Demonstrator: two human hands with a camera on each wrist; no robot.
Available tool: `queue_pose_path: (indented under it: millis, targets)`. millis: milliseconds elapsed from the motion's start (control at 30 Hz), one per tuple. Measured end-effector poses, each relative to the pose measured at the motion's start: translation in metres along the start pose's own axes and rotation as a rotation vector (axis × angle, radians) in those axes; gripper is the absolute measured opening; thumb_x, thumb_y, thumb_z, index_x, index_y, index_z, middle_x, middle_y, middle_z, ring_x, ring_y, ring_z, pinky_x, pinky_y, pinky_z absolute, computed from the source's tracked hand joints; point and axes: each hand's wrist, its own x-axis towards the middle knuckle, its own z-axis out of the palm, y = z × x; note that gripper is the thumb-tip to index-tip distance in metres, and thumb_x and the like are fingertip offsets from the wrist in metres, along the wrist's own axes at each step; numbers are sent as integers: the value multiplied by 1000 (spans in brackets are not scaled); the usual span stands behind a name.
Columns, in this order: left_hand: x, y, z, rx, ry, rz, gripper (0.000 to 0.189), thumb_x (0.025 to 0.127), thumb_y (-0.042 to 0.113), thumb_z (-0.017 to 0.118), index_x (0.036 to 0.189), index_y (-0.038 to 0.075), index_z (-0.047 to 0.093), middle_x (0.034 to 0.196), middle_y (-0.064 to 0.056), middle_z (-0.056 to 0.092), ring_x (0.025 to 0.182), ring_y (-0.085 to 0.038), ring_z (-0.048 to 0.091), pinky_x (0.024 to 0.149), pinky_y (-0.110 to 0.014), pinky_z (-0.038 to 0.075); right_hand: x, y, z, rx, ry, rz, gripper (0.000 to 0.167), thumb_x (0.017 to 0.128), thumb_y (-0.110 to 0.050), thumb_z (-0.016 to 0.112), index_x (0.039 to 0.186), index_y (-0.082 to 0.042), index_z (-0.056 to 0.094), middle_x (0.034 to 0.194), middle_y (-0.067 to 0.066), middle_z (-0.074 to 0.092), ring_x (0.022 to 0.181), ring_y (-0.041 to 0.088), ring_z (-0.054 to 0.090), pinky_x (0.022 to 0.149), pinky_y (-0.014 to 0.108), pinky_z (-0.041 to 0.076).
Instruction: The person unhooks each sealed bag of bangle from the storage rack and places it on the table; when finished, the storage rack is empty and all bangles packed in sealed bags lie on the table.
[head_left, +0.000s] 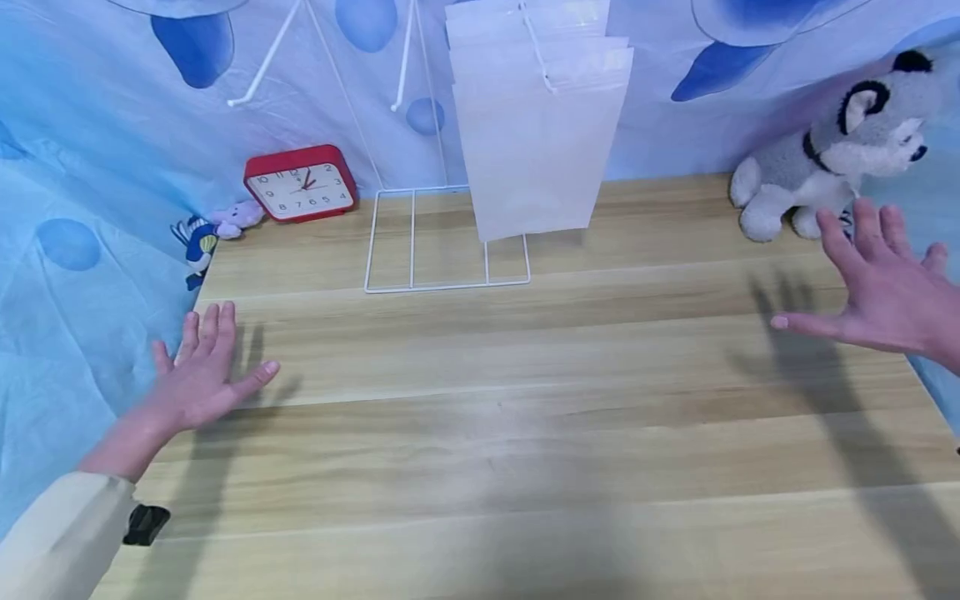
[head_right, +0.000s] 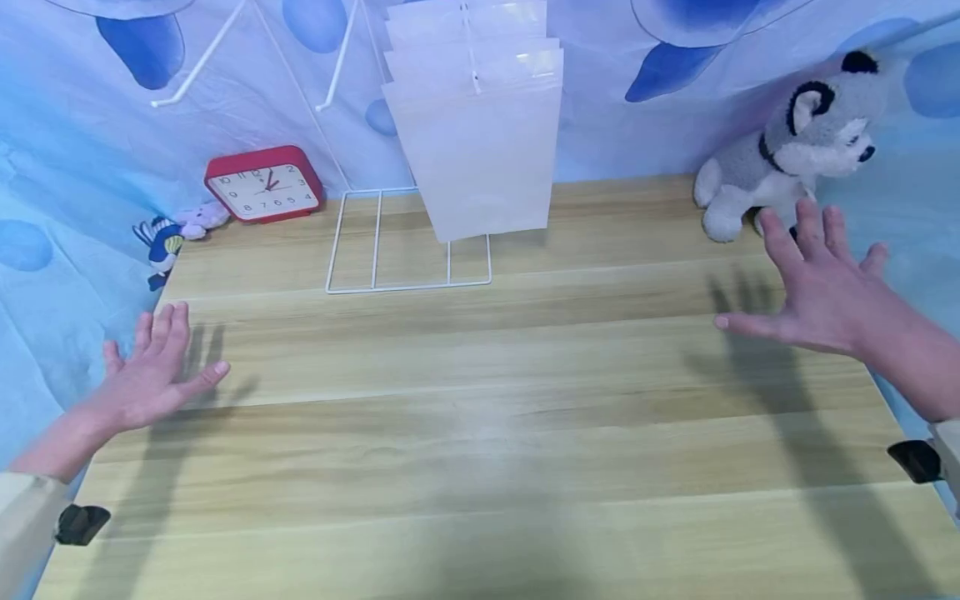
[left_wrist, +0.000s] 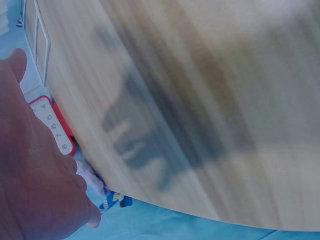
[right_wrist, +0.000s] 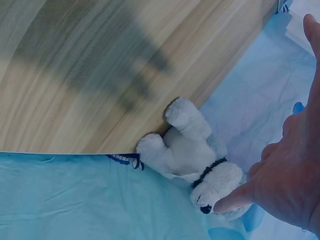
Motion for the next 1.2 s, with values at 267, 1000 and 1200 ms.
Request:
queue_pose_path:
  millis: [267, 1000, 1200]
  targets:
    - [8, 7, -9, 5, 12, 34, 104, 99, 59, 46, 152, 5, -25, 154, -17, -35, 135, -35, -40, 96, -71, -27, 8, -6, -2, 39, 2, -75, 124, 84, -49, 76, 157, -5, -13, 158, 31, -21, 142, 53, -13, 99, 83, 10]
    - [169, 72, -2, -287, -105, 189, 101, 90, 39, 75, 162, 13, 10, 167, -14, -1, 149, -41, -10, 114, -66, 0, 89, -94, -24, 672, 200, -267, 51, 95, -8, 69, 143, -2, 52, 124, 24, 64, 93, -13, 56, 73, 6, 46]
    - [182, 70, -6, -247, -134, 201, 105, 88, 45, 74, 162, 11, 7, 167, -15, -3, 149, -41, -13, 113, -66, -7, 106, -107, -37, 756, 233, -277, 51, 94, -4, 68, 142, -1, 52, 128, 24, 62, 95, -8, 60, 73, 9, 50]
